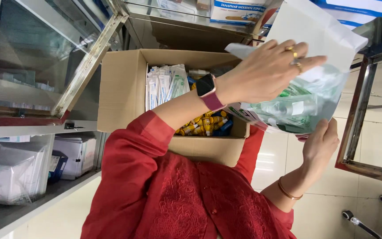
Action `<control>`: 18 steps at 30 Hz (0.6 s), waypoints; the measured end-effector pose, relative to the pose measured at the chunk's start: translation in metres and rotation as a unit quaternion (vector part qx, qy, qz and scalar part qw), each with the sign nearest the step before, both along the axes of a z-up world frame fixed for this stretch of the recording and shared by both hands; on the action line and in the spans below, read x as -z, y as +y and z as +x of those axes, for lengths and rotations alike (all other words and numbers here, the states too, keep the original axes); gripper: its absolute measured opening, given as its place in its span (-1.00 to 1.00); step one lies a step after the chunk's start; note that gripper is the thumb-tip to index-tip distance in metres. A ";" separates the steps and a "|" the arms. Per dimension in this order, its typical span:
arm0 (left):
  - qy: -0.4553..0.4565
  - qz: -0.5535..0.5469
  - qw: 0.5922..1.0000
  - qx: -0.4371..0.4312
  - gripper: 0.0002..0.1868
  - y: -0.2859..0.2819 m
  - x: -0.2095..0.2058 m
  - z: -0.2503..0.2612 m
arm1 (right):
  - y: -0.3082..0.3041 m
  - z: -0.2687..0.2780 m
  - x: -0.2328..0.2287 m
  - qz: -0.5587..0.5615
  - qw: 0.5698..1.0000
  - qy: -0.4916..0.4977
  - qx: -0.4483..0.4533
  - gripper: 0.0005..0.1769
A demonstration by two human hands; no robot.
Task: The person transfers individually wrapped medical supplies from a large cardboard box into a smaller white box. They then pick up a different white box containing test strips and transfer those items into the large cardboard box.
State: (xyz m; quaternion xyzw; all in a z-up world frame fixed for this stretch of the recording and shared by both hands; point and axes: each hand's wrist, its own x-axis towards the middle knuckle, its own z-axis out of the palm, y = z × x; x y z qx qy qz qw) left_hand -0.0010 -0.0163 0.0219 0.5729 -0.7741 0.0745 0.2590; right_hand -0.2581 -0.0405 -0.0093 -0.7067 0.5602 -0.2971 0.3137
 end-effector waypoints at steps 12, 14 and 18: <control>-0.050 0.126 0.991 0.003 -0.30 -0.003 0.039 -0.056 | 0.003 0.000 0.002 -0.015 1.000 0.013 -0.019 -0.57; -0.060 0.112 0.992 0.000 -0.36 0.002 0.048 -0.052 | 0.004 0.002 0.002 -0.007 1.000 0.005 -0.018 -0.58; -0.101 0.132 0.986 0.020 -0.37 -0.004 0.037 -0.039 | 0.001 -0.004 0.011 -0.013 1.000 0.005 -0.016 -0.59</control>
